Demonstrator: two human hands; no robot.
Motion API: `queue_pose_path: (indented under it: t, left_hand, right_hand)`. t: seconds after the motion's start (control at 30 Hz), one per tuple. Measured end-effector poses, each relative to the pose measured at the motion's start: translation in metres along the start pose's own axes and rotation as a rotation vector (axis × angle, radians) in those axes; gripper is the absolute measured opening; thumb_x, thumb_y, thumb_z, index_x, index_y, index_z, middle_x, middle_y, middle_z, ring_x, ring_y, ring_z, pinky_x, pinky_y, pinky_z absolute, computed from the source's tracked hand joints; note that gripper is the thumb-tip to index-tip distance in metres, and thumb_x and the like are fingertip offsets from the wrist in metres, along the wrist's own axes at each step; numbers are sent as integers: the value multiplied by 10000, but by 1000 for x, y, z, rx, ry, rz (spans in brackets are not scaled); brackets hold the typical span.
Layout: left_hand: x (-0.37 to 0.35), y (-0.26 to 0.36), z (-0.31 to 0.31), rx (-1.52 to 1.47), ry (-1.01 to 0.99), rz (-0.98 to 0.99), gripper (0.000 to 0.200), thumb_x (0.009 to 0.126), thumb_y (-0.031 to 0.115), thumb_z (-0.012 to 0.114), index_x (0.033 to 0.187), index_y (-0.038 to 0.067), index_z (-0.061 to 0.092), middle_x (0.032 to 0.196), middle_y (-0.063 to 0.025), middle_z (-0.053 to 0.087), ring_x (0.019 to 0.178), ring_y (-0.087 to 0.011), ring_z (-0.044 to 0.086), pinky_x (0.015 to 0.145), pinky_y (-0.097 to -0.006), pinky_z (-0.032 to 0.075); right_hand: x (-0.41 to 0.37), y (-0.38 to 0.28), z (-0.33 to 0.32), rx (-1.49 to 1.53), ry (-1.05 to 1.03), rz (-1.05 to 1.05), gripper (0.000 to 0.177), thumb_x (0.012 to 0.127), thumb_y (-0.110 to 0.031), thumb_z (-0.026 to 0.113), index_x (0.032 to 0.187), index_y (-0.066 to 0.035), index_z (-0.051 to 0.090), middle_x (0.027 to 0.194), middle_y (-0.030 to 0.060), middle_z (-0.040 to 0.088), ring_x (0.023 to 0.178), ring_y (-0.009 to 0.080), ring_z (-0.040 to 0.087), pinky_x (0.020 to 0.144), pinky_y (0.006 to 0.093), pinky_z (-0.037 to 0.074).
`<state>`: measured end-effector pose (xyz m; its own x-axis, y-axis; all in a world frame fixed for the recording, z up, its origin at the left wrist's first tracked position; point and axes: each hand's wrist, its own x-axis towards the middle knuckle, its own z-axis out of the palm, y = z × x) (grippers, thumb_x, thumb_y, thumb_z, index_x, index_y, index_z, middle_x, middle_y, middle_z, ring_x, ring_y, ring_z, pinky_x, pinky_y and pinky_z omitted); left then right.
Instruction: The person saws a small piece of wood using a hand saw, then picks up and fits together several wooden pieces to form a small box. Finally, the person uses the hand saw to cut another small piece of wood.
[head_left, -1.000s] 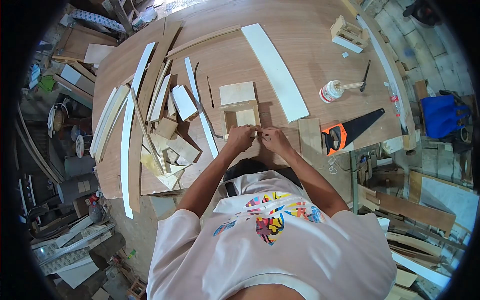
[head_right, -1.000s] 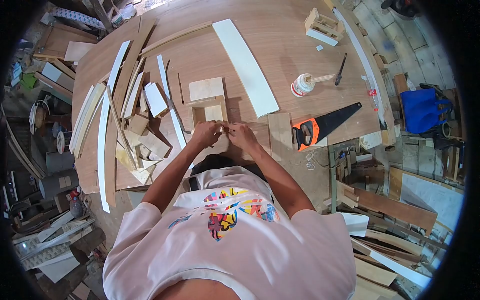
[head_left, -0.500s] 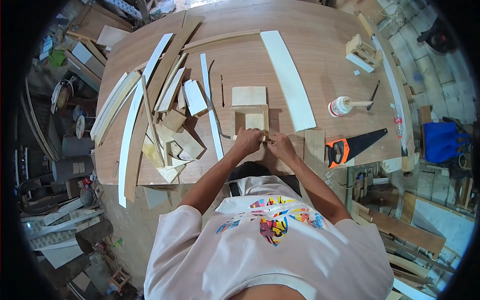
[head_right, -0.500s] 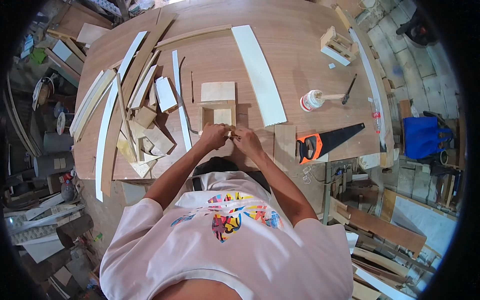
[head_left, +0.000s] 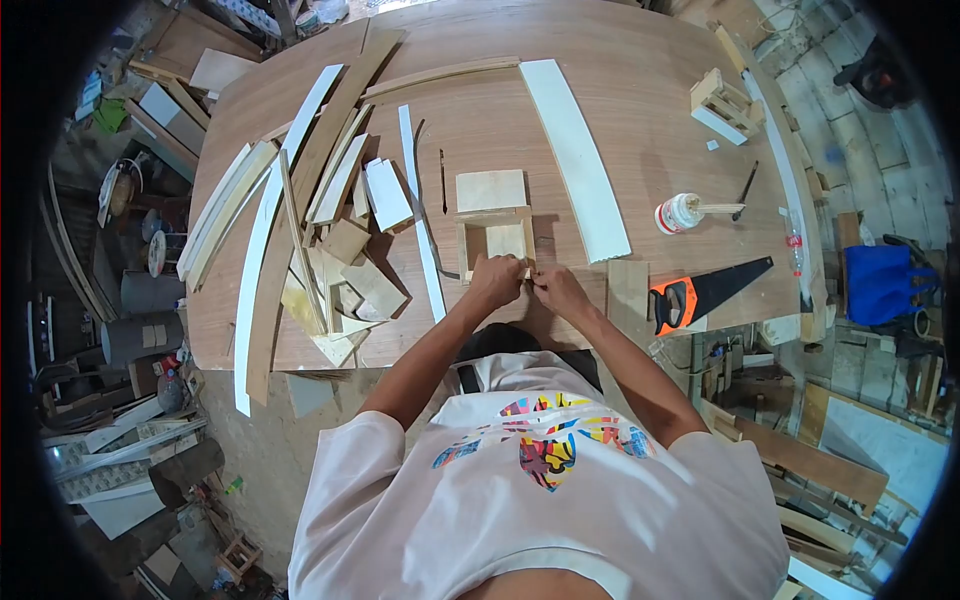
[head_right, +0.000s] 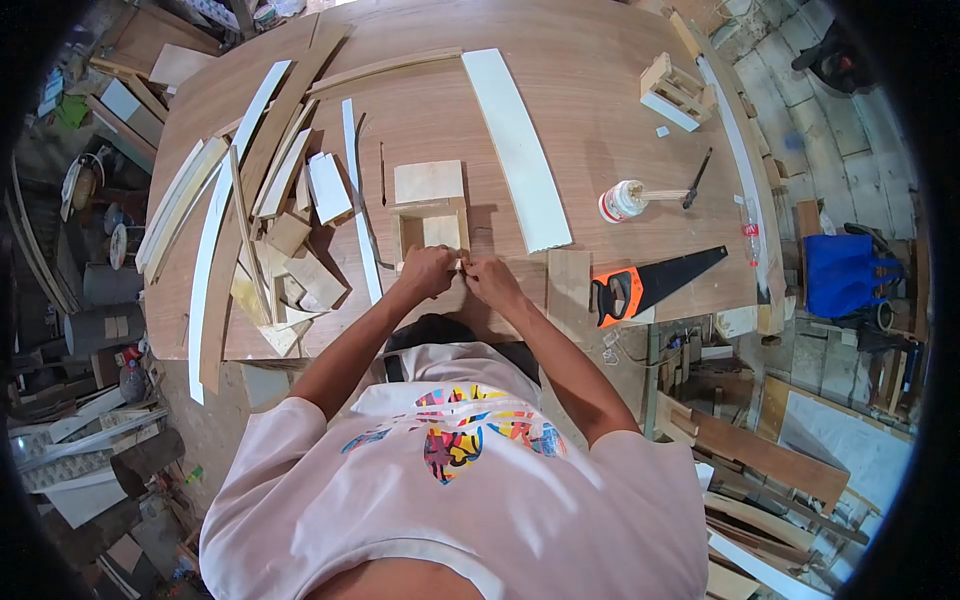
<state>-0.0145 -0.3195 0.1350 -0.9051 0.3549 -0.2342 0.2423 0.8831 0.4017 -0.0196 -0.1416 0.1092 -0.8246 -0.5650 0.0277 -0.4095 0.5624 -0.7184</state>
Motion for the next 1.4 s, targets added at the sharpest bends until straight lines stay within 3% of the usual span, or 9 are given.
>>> queue_pose_path:
  t: [0.07, 0.3, 0.6, 1.0, 1.1, 1.17, 1.3, 1.4]
  left_hand:
    - [0, 2, -4, -1, -24, -16, 207, 789, 220, 653, 956, 99, 683, 954, -109, 680, 858, -298, 674, 773, -492, 465]
    - [-2, 1, 0, 27, -9, -16, 226, 768, 210, 659, 975, 125, 684, 947, -114, 683, 886, -296, 669, 765, -494, 477]
    - [9, -10, 0, 2, -93, -5, 261, 739, 202, 667, 974, 89, 684, 928, -147, 678, 892, -322, 658, 756, -455, 521]
    - [23, -14, 1, 32, -43, -19, 220, 741, 204, 683, 921, 76, 684, 890, -163, 671, 846, -341, 660, 733, -445, 532]
    - [20, -17, 2, 11, -6, 22, 231, 739, 210, 689, 921, 68, 682, 889, -165, 670, 843, -341, 660, 732, -444, 532]
    - [21, -17, 2, -2, 1, 43, 244, 734, 203, 687, 934, 63, 682, 886, -167, 670, 845, -341, 660, 730, -443, 533]
    - [25, -17, 0, -8, -41, 5, 249, 728, 194, 681, 945, 71, 684, 882, -168, 672, 841, -341, 661, 721, -442, 535]
    - [27, -19, 3, -13, -74, -24, 251, 724, 191, 675, 949, 79, 685, 881, -172, 673, 837, -339, 660, 711, -439, 537]
  right_hand:
    - [0, 5, 3, -5, -40, -19, 136, 787, -72, 608, 740, 43, 663, 769, 215, 627, 703, 381, 620, 639, 450, 486]
    - [-5, 7, 7, -71, -38, -39, 116, 786, -69, 606, 756, 15, 681, 775, 208, 638, 712, 373, 632, 640, 450, 499]
    - [-8, -5, 6, -16, 59, 174, 126, 818, -102, 610, 853, -30, 708, 806, 209, 646, 763, 366, 642, 664, 452, 498]
    - [-11, -2, 8, 191, 174, 311, 128, 781, -64, 661, 890, -35, 722, 832, 188, 666, 780, 341, 658, 691, 377, 515]
    - [-14, 14, 24, 245, 260, 268, 134, 771, -61, 675, 891, -23, 721, 858, 178, 682, 795, 318, 674, 718, 356, 526]
    - [-14, 23, 29, 204, 250, 254, 159, 768, -60, 695, 923, -57, 730, 903, 138, 704, 767, 253, 695, 669, 306, 531]
    - [-13, 21, 26, 233, 243, 258, 143, 780, -64, 690, 917, -57, 732, 879, 134, 704, 757, 255, 693, 662, 311, 530]
    - [-12, 14, 19, 202, 203, 316, 147, 768, -61, 669, 899, -33, 728, 873, 163, 695, 823, 297, 686, 733, 345, 534]
